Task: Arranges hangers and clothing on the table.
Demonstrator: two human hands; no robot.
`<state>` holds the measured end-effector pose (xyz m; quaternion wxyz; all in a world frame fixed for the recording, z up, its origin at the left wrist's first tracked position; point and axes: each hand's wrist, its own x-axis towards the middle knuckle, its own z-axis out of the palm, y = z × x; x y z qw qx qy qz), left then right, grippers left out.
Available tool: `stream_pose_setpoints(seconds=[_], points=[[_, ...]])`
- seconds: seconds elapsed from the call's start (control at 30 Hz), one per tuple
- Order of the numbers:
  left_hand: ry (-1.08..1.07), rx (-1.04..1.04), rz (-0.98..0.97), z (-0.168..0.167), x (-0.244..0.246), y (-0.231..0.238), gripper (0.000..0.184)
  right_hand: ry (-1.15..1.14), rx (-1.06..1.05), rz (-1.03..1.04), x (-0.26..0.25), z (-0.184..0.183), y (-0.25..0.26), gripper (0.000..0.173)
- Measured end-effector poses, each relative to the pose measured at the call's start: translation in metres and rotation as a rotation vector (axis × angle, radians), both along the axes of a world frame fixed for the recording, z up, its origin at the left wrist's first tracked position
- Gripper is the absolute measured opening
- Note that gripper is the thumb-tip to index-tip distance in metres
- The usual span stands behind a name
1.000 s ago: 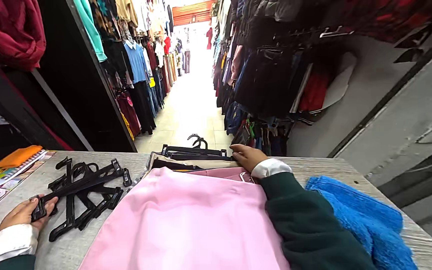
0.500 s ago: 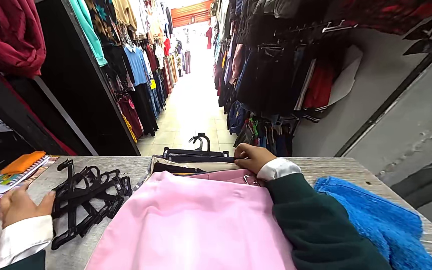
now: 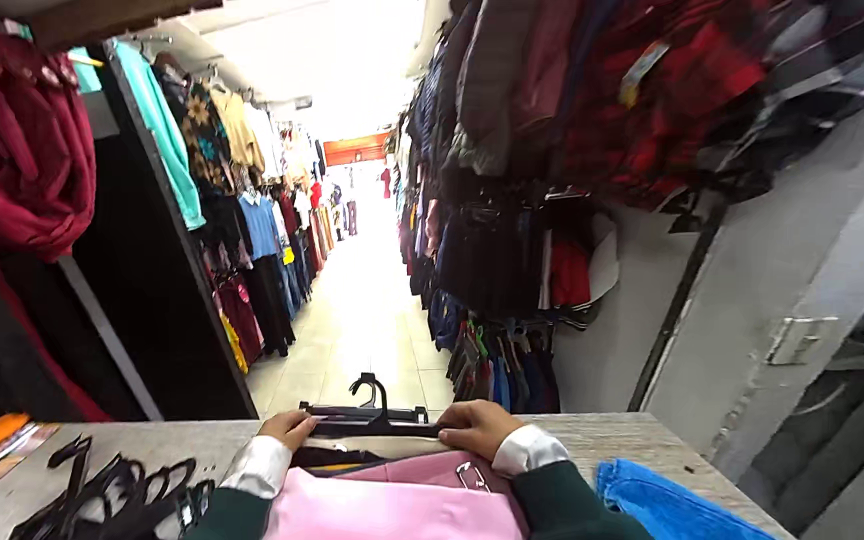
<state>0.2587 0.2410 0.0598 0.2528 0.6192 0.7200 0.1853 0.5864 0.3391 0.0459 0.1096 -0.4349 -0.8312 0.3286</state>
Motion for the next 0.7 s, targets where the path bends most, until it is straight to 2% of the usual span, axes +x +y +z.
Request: stream_pose_setpoints(seconds=[0.07,0.13,0.27,0.37,0.53,0.7], points=[[-0.201,0.041,-0.008,0.004,-0.008,-0.013,0.032,0.001,-0.011,-0.021,-0.002,0.000,-0.001,0.035],[-0.304,0.073,-0.003,-0.008,-0.022,-0.014,0.029,-0.001,0.003,-0.048,-0.003,-0.002,-0.001,0.033],[-0.268,0.107,0.130,-0.009,-0.022,-0.014,0.029,0.067,0.092,-0.118,-0.008,-0.007,-0.003,0.031],[-0.292,0.313,0.184,-0.006,-0.017,-0.012,0.025,0.190,0.220,-0.208,-0.013,-0.009,-0.004,0.031],[-0.241,0.719,0.131,-0.009,-0.014,-0.014,0.019,0.427,0.464,-0.302,-0.016,-0.007,-0.010,0.024],[-0.269,0.829,0.190,-0.003,-0.014,-0.016,0.015,0.482,0.565,-0.289,-0.011,0.000,-0.014,0.018]])
